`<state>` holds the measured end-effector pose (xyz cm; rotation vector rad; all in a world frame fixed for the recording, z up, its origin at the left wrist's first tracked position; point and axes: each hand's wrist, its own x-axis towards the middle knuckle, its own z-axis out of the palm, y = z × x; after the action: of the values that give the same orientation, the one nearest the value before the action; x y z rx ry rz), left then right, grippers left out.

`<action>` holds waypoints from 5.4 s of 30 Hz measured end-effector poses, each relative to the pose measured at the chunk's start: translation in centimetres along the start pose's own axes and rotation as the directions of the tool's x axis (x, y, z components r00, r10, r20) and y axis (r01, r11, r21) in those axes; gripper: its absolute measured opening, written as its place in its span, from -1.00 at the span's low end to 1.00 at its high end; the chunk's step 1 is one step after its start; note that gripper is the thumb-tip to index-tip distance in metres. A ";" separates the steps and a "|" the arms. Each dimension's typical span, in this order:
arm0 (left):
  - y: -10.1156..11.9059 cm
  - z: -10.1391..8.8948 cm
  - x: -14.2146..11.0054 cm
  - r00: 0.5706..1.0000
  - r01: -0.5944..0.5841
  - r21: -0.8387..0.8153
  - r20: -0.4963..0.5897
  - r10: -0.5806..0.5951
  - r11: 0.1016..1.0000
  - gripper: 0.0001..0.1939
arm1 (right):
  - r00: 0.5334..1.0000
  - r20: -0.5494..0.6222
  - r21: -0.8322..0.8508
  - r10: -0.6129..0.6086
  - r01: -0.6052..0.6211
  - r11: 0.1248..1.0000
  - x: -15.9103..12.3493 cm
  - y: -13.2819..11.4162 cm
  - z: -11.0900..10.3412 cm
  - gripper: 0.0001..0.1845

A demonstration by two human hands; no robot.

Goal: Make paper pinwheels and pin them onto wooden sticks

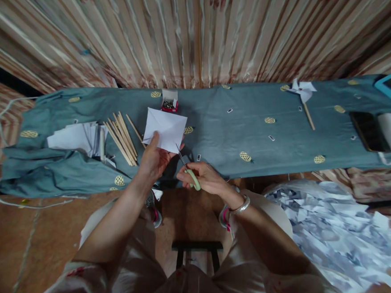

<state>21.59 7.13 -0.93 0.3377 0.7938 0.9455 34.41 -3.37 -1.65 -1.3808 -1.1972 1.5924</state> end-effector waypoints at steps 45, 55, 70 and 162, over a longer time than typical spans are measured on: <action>-0.2 0.2 -0.2 0.999 -0.011 -0.012 -0.054 0.010 1.000 -0.67 | 0.999 -0.017 0.057 0.029 -0.028 0.998 0.4 0.9 -0.1 -0.59; -0.2 0.2 -0.3 0.997 -0.013 -0.017 -0.075 0.012 1.000 -0.69 | 0.998 -0.056 0.044 0.034 -0.031 0.999 0.5 1.1 0.2 -0.58; -0.6 0.3 -0.4 0.998 -0.024 0.030 -0.061 0.026 0.999 -0.75 | 0.997 -0.078 0.032 0.019 -0.016 0.999 0.5 0.7 0.3 -0.56; 0.6 -0.8 0.4 0.996 -0.085 0.108 -0.023 0.087 0.991 -0.68 | 0.991 -0.121 -0.047 -0.053 0.048 0.998 -0.8 -0.4 -3.6 -0.44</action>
<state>20.78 7.72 -1.35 0.4559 0.8625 0.9920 38.09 -3.26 -1.04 -1.4429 -1.1915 1.4331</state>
